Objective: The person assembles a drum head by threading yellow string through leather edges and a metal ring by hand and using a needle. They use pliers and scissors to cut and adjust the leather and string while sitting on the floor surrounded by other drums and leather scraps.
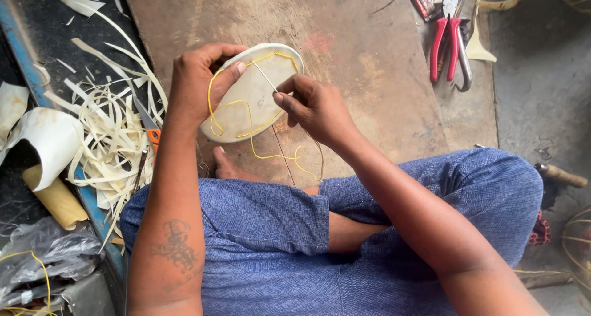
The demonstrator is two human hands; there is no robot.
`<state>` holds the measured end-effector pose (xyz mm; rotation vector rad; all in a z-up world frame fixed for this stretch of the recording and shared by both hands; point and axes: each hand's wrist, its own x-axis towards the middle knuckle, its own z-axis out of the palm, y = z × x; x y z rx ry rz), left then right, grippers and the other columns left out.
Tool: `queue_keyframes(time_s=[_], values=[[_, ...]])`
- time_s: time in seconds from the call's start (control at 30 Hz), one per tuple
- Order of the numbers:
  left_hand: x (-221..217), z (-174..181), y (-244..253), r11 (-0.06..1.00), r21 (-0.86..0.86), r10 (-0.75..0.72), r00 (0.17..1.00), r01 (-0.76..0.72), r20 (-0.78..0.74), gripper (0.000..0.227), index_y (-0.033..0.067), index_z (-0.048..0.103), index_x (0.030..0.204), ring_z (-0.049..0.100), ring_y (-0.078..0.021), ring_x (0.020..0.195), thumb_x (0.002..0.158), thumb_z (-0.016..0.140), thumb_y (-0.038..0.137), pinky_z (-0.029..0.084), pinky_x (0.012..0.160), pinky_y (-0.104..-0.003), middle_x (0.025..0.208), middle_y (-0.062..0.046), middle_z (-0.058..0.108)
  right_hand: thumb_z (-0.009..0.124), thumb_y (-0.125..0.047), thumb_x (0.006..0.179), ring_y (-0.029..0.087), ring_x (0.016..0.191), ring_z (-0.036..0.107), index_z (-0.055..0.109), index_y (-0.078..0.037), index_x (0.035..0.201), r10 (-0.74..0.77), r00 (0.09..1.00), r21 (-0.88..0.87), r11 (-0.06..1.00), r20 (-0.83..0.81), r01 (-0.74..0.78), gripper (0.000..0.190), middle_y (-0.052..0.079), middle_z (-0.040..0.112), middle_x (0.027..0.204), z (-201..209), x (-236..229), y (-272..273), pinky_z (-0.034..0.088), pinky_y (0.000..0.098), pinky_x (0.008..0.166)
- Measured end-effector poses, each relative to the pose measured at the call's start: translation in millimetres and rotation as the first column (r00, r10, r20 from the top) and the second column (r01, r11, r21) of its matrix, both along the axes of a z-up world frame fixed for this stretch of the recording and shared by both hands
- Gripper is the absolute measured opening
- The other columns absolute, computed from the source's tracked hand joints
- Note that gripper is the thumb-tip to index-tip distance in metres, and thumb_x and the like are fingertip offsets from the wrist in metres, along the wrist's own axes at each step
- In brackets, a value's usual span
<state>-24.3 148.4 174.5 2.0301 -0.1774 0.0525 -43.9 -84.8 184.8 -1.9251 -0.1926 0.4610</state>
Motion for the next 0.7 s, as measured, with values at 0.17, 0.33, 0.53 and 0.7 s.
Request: queue_keyframes(time_s=[0.17, 0.33, 0.53, 0.7], values=[[0, 6, -1, 0.998, 0.056, 0.014, 1.000, -0.013, -0.024, 0.021, 0.0026, 0.075, 0.115, 0.074, -0.0105, 0.086, 0.095, 0.076, 0.007, 0.059, 0.077, -0.026, 0.096, -0.008, 0.079, 0.067, -0.027, 0.098, 0.006, 0.062, 0.071, 0.071, -0.006, 0.102, 0.018, 1.000, -0.033, 0.999, 0.003, -0.018, 0.022, 0.002, 0.071, 0.067, -4, 7, 1, 0.052, 0.0259, 0.055], [-3, 1, -5, 0.999, 0.029, 0.023, 1.000, -0.023, -0.009, 0.019, 0.0037, 0.072, 0.111, 0.075, -0.0111, 0.087, 0.093, 0.077, 0.006, 0.061, 0.079, -0.028, 0.096, -0.007, 0.079, 0.065, -0.027, 0.099, 0.007, 0.061, 0.071, 0.071, -0.005, 0.102, 0.021, 1.000, -0.018, 1.000, -0.008, -0.021, 0.023, 0.003, 0.070, 0.068, 1, 4, 3, 0.054, 0.0258, 0.055], [-18, 4, -22, 0.998, 0.066, 0.010, 0.998, -0.014, 0.063, 0.014, 0.0047, 0.068, 0.100, 0.079, -0.0142, 0.086, 0.093, 0.079, 0.009, 0.062, 0.076, -0.029, 0.092, -0.007, 0.079, 0.063, -0.026, 0.098, 0.008, 0.054, 0.065, 0.071, -0.006, 0.101, 0.025, 0.992, -0.086, 0.996, -0.123, -0.036, 0.021, 0.003, 0.067, 0.062, 28, -4, -7, 0.049, 0.0281, 0.049], [-25, 11, -39, 0.987, 0.159, -0.001, 0.999, -0.004, 0.032, 0.014, 0.0070, 0.069, 0.096, 0.077, -0.0160, 0.075, 0.089, 0.080, 0.012, 0.060, 0.067, -0.032, 0.087, -0.004, 0.078, 0.063, -0.024, 0.098, 0.009, 0.052, 0.062, 0.071, -0.006, 0.100, 0.030, 0.983, -0.160, 0.985, -0.182, -0.060, 0.020, 0.003, 0.065, 0.059, 40, -10, -22, 0.047, 0.0291, 0.049]])
